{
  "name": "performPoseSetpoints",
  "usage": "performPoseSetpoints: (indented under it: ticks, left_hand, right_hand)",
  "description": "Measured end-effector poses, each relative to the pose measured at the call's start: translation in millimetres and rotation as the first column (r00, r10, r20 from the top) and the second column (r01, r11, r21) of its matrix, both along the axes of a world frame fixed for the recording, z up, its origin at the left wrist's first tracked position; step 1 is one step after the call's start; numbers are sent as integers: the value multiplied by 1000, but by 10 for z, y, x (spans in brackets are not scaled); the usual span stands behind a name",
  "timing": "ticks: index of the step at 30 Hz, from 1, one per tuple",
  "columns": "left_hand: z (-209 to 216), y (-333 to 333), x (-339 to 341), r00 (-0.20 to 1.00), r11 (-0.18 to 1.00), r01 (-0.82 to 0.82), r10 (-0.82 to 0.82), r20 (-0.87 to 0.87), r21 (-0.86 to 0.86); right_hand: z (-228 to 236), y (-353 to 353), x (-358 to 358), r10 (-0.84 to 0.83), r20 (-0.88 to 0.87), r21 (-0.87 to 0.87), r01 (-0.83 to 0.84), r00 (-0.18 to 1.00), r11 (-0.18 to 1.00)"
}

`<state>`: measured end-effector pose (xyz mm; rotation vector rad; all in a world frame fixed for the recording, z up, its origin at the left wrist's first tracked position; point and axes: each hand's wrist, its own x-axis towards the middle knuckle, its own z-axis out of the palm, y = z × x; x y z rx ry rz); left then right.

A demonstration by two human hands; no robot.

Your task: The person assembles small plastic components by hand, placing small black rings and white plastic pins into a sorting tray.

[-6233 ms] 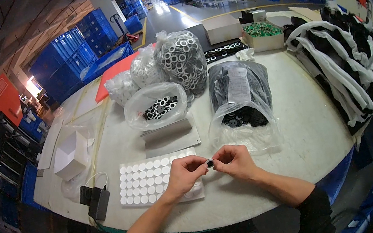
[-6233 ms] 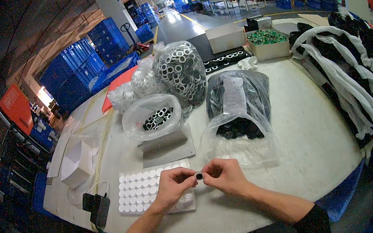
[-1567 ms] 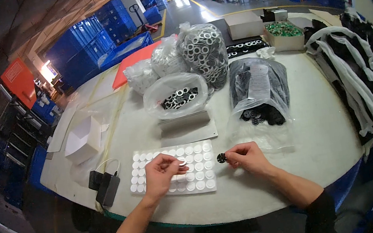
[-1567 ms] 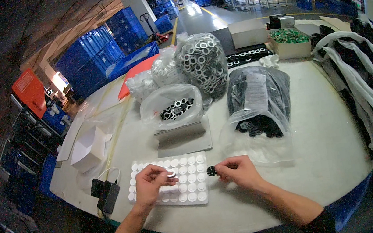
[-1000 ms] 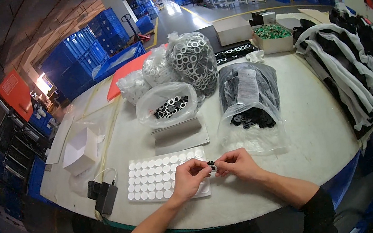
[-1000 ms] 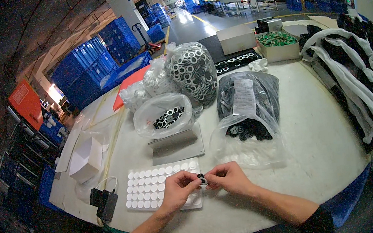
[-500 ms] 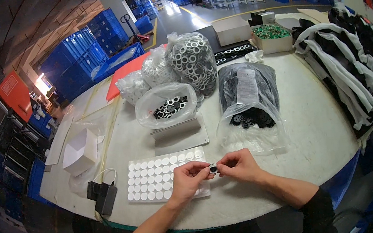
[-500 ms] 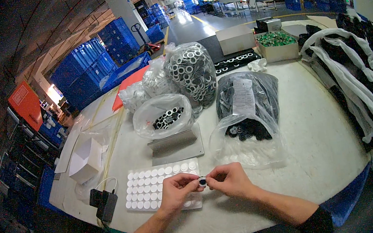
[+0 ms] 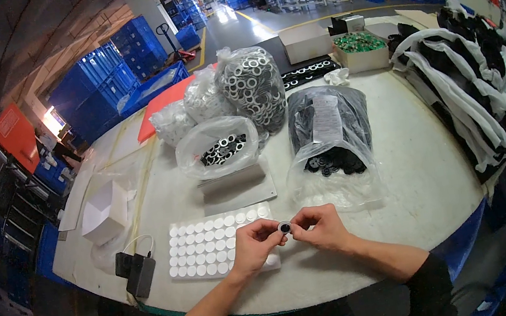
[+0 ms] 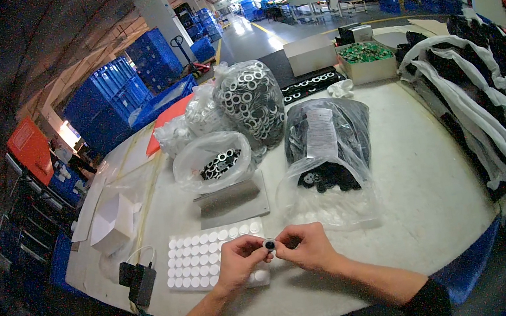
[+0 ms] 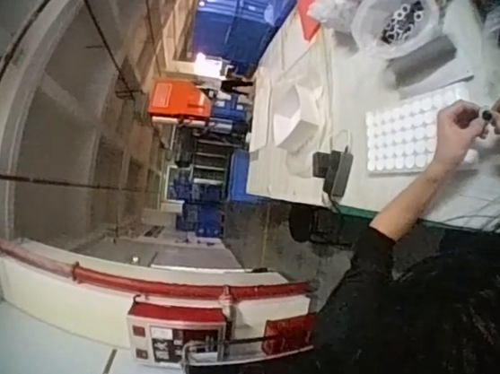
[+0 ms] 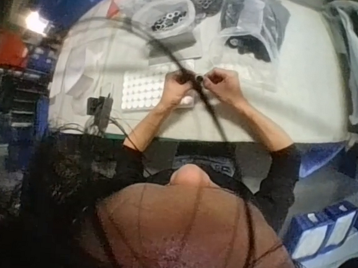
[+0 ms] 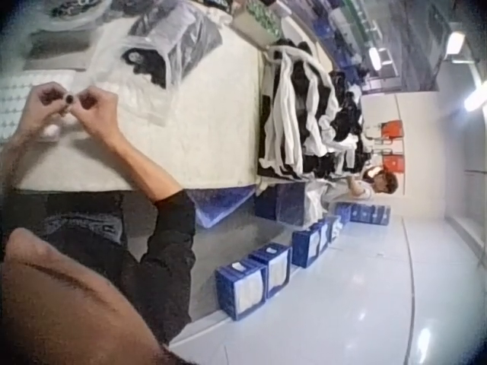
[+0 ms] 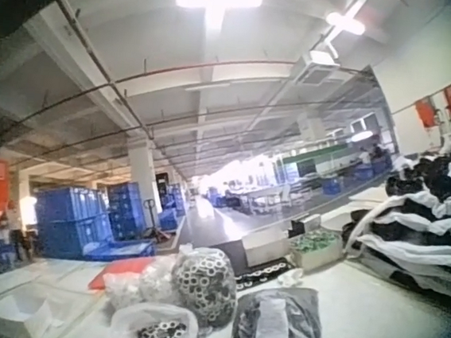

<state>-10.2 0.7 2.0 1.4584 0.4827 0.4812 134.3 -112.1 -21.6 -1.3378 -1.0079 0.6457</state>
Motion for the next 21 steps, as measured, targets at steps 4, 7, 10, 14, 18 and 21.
performPoseSetpoints:
  ticks: [4,7,10,14,18,21]
  left_hand:
    - [78,56,-3,987,994,75,-64,-149,75]
    - [48,82,31,912,932,336,-286,-294,137]
    - [145,87,90,949,973,230,-216,-228,37]
    - [168,96,105,973,989,146,-148,-175,-28]
    - [187,70,80,975,989,136,-143,-169,-55]
    - [184,37,69,984,994,95,-102,-143,-58]
  right_hand:
    - [49,3,53,64,178,4,-65,982,998]
    - [43,16,116,156,185,-80,-144,970,986]
    - [2,57,208,206,-220,-76,-227,953,971]
    - [46,38,259,259,-250,-19,-272,933,962]
    - [68,12,276,309,-186,-2,-315,933,949]
    - [63,21,277,322,-212,0,-329,923,944]
